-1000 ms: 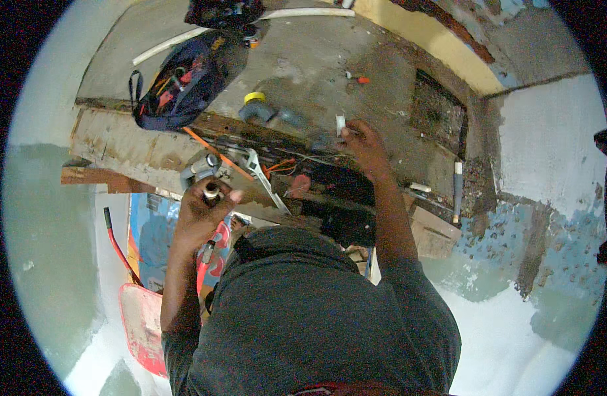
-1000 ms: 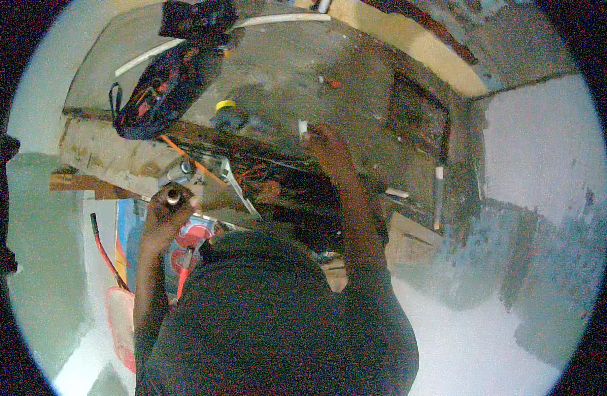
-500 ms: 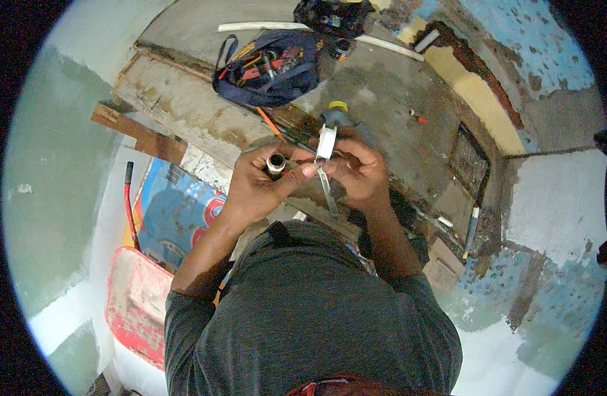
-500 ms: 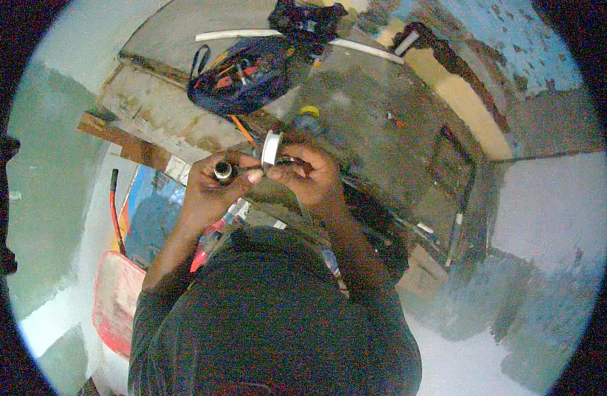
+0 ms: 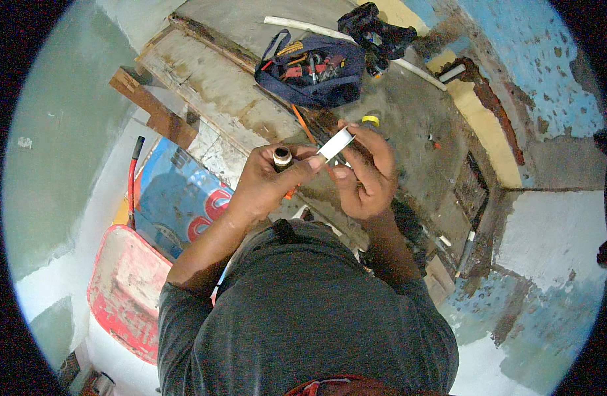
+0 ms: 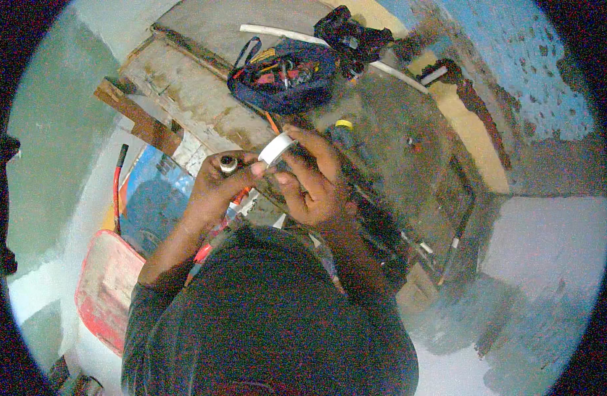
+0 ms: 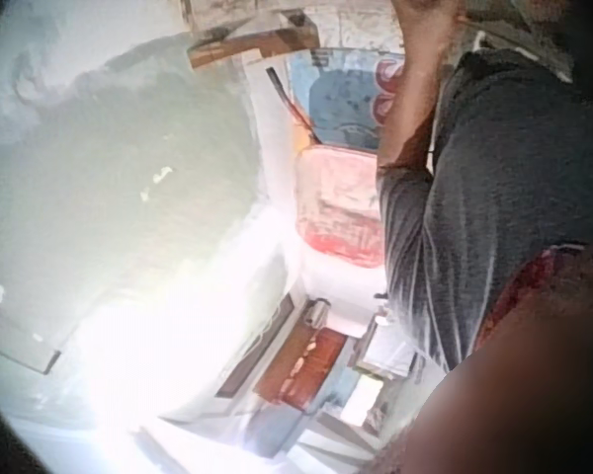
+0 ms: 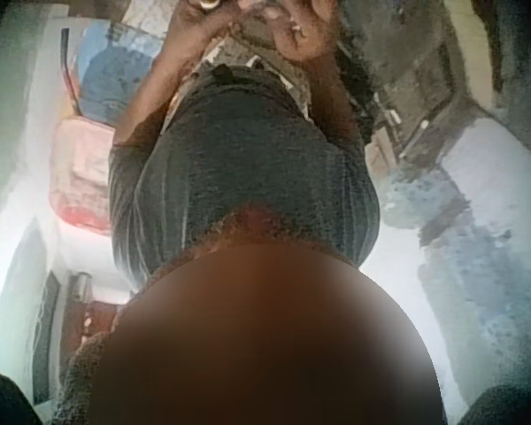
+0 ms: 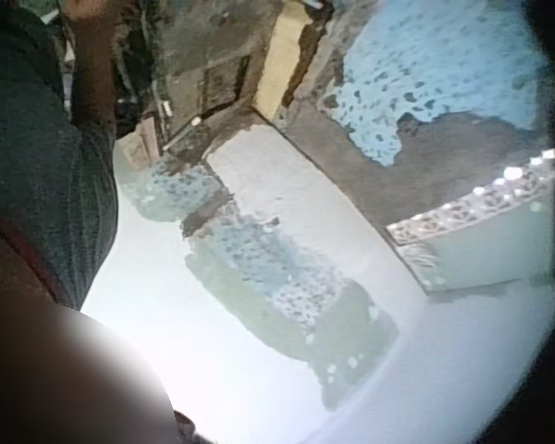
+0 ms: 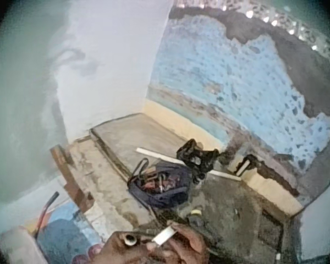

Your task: The person assembles a plumbing connection by joining a PVC pipe with a metal fitting. They wrap the fitting threads with white tape and then screw the pipe onto the fitting by hand.

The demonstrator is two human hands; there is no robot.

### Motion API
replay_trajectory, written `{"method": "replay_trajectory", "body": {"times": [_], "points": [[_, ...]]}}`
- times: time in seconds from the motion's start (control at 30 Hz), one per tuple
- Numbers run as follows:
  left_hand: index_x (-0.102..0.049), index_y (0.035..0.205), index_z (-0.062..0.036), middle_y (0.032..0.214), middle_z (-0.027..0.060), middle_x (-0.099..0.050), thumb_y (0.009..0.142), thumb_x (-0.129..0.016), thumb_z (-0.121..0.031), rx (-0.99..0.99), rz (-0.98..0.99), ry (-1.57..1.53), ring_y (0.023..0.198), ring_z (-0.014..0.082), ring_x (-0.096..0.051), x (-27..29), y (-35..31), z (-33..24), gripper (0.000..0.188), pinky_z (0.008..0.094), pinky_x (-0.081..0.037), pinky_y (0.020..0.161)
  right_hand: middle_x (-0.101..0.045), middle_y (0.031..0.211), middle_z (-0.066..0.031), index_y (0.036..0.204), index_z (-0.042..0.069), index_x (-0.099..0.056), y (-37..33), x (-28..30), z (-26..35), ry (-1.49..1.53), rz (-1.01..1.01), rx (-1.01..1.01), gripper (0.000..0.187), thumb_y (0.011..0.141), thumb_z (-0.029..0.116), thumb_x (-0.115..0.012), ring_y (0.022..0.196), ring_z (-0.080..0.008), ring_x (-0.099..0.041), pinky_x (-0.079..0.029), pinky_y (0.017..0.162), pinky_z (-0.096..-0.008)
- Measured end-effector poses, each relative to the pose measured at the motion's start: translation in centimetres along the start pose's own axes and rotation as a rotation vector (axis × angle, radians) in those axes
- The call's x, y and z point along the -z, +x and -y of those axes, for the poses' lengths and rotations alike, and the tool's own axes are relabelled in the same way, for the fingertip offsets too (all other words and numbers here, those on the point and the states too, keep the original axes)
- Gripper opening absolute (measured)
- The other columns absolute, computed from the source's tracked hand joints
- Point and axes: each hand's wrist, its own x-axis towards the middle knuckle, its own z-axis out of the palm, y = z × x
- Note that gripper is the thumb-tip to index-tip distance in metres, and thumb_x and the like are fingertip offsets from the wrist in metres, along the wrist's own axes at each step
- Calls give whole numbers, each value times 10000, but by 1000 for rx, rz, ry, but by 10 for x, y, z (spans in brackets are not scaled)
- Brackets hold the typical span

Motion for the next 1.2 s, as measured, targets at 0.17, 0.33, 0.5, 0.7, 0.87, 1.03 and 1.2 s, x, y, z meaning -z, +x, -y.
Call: {"method": "replay_trajectory", "body": {"times": [0.17,0.33,0.5,0.7,0.87,1.03,1.2], "points": [[-776,1111,-4,978,47,-790,965,-770,-162,-7,-6,-184,810,55,-646,-10,-2,1,216,217,-503,733,-600,1408,-246,1181,-72,-720,1,7,-6,-77,21,51,257,981,64,-630,1267,-389,-638,-508,1063,-453],[-777,1079,-1,957,56,-794,963,-766,-171,51,-75,-170,759,44,-625,-25,1,0,206,212,-480,679,-611,1401,-248,1213,-56,-725,-2,9,-18,-6,-68,112,281,1003,86,-602,1281,-402,-635,-504,1074,-467],[-785,1049,-15,887,24,-780,972,-750,-171,-7,-108,-95,673,11,-561,-50,9,5,177,209,-428,595,-596,1410,-239,1245,-50,-711,-8,27,-23,17,-62,59,294,1015,106,-618,1296,-392,-629,-502,1090,-463],[-780,1044,7,848,10,-752,966,-745,-139,-126,-191,239,725,40,-599,-67,19,14,169,232,-474,641,-500,1463,-148,1438,-43,-545,-26,26,-30,763,-141,-315,442,1019,57,-643,1333,-354,-612,-530,1081,-449],[-762,1049,20,825,15,-739,949,-759,-135,-319,-203,416,736,46,-599,-80,27,27,184,245,-486,652,-637,1304,-112,1378,-42,-593,-37,23,-43,840,-195,-535,428,965,-42,-700,1175,-271,-710,-595,956,-353],[-726,1188,-15,890,33,-712,988,-732,-185,-161,-24,695,790,98,-610,-73,29,20,262,305,-522,735,-707,1180,-106,1292,-45,-652,-35,35,-48,817,-214,-759,336,960,-52,-702,1041,-235,-748,-614,888,-326],[-678,1084,19,867,204,-683,993,-652,-166,-224,51,646,786,312,-697,-71,23,12,207,433,-530,737,-660,1231,-118,1266,-72,-668,-27,61,-55,810,-161,-647,349,925,-70,-735,1038,-233,-742,-618,896,-334]]}}
